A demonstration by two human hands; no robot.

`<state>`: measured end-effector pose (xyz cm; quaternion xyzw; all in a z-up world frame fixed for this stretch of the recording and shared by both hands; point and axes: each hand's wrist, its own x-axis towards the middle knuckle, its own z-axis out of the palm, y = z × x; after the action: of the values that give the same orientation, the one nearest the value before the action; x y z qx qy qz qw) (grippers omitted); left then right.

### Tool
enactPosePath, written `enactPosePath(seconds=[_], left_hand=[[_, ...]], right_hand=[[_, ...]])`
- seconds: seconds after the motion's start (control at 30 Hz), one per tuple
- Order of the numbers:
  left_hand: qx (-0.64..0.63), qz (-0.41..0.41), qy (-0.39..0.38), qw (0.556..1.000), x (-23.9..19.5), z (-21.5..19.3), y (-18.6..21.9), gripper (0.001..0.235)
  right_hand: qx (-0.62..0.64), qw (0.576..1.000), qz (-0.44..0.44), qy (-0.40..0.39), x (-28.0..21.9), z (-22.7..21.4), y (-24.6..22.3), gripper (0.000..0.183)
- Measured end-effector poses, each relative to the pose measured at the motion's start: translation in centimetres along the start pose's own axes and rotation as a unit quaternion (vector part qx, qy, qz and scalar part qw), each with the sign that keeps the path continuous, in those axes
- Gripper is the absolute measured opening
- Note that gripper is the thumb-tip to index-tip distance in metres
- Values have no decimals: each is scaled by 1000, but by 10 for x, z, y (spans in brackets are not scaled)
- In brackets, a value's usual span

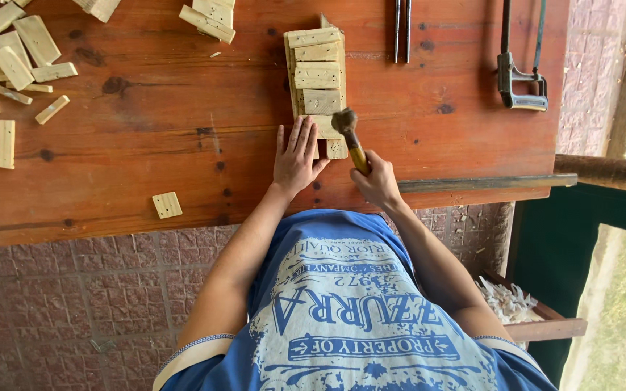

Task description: The person assembles small wooden blocks into a vertical stack on a wooden table. They pick up nails from a container, place them into pre-drilled holes in the blocks, and hammer them in to secure the pieces together. The person repeats this process, adding more blocks and nails to build the structure.

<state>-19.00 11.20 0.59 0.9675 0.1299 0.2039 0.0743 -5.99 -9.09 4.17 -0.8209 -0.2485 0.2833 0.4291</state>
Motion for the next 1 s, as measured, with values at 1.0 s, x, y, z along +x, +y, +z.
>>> enactPosePath(seconds=[1.0], left_hand=[[-4,-9,-10,1000,2,-6,3,91]], right_hand=[[18,999,21,-26,10,-4,20,20]])
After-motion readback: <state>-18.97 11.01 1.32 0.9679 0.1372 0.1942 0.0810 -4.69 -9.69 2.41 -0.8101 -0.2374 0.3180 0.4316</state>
